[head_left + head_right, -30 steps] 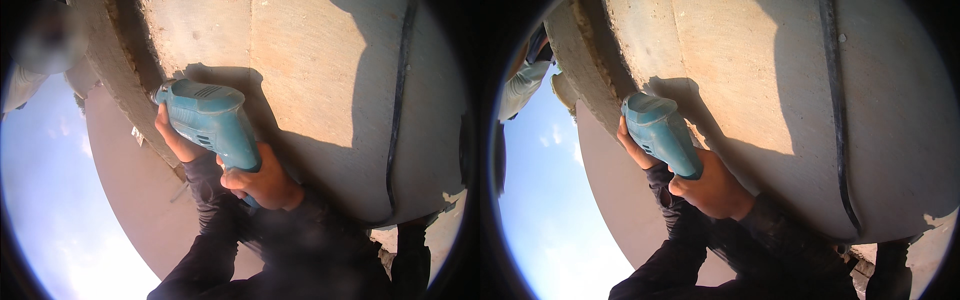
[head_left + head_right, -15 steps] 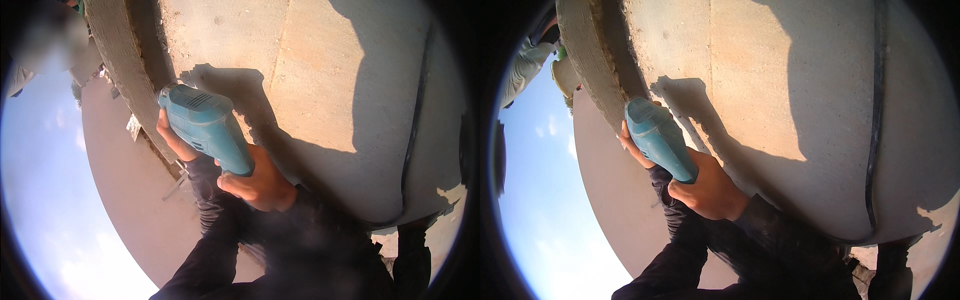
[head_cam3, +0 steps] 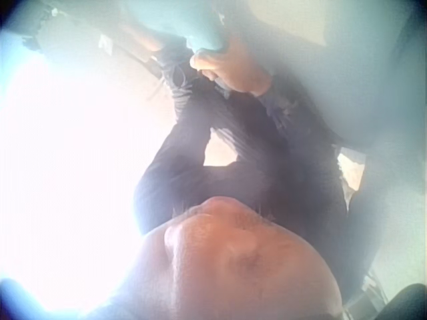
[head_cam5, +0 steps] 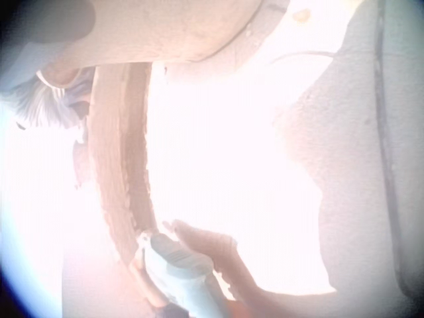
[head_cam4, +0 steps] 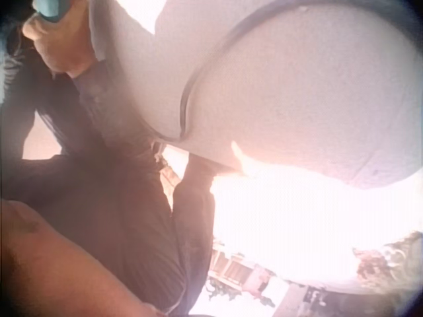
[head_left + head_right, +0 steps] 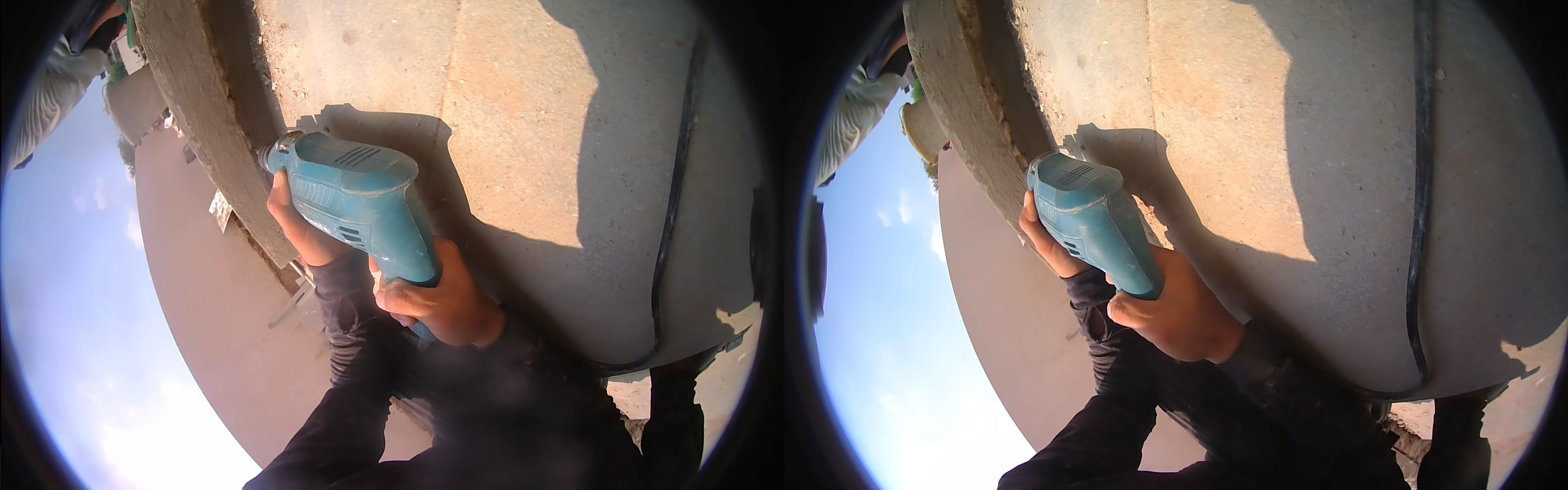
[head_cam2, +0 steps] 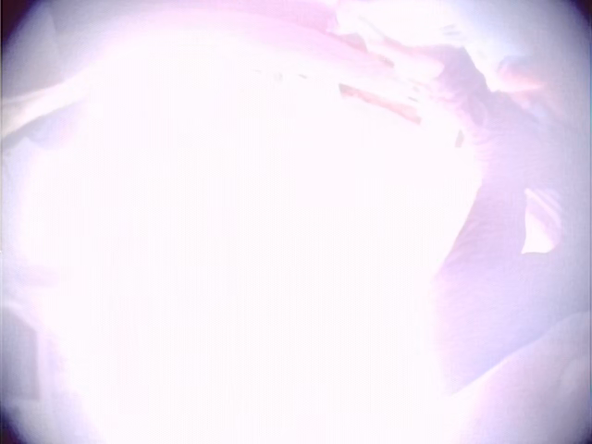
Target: The person uses a teal corded power drill to bore holes into a concrete ledge at a construction site. The person positions the drill against the concrete surface and operates it to create multiple holes while another worker is visible in the background.
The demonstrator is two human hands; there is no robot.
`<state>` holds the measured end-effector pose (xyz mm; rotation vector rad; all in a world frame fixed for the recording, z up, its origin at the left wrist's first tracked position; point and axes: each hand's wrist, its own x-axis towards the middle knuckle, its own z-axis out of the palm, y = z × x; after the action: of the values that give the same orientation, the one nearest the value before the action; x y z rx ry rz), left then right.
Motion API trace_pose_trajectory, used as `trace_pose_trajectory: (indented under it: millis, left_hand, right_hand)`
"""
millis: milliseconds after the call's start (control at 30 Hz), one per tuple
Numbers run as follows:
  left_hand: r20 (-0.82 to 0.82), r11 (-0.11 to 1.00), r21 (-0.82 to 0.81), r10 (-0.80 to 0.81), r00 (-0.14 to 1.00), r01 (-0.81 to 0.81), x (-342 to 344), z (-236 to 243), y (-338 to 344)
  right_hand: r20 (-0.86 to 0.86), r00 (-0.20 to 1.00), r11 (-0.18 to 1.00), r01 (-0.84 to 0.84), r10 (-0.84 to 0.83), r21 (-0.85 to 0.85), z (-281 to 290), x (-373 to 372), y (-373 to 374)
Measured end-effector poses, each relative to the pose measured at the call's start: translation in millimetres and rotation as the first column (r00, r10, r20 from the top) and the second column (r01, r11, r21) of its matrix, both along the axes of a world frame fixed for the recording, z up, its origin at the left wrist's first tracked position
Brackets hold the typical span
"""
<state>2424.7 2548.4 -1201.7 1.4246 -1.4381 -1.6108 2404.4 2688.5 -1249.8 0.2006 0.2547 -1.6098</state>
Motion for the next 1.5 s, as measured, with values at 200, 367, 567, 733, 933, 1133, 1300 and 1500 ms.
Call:
trace_pose_trajectory:
  millis: [200, 367, 567, 733, 933, 1133, 1300, 1500]
  left_hand:
    - [0.137, 0.981, -0.136, -0.118, 0.984, 0.137, 14.2, -0.1, -12.5]
    - [-0.047, 0.983, -0.157, -0.104, 0.993, 0.096, 28.4, -0.4, -13.6]
    - [-0.112, 1.000, -0.018, 0.006, 0.994, -0.008, 25.2, 5.9, -16.0]
    - [-0.037, 1.000, 0.016, -0.010, 0.999, 0.011, 9.7, 19.9, 5.5]
    - [-0.125, 0.998, 0.048, 0.040, 0.991, -0.034, 2.8, 16.3, 2.2]
    - [-0.086, 0.994, 0.066, 0.091, 0.992, -0.086, 5.7, 15.0, -1.4]
    - [-0.122, 0.992, 0.093, 0.096, 0.988, -0.085, 1.4, 15.6, 2.4]
    - [-0.109, 0.994, 0.063, 0.096, 0.989, -0.089, -7.9, 16.4, -4.3]
  right_hand:
    - [-0.010, 0.999, 0.998, 0.038, -0.038, -0.040, 5.0, -8.1, -1.3]
    - [-0.195, 0.971, 0.990, 0.139, -0.137, -0.005, 19.4, -6.8, 1.6]
    - [-0.092, 0.996, 0.999, -0.001, -0.002, -0.036, 23.3, -15.2, 9.5]
    - [-0.190, 0.977, 0.995, 0.097, -0.101, -0.027, 35.8, -10.5, 10.7]
    - [-0.070, 0.997, 0.999, -0.017, 0.014, -0.038, 33.3, -21.7, 7.9]
    - [-0.071, 0.997, 1.000, -0.002, 0.002, -0.004, 36.8, -29.5, 6.0]
    - [-0.129, 0.991, 0.999, 0.021, -0.025, -0.031, 39.0, -31.0, 7.5]
    - [-0.102, 0.995, 1.000, -0.008, 0.007, -0.014, 40.0, -43.4, 4.0]
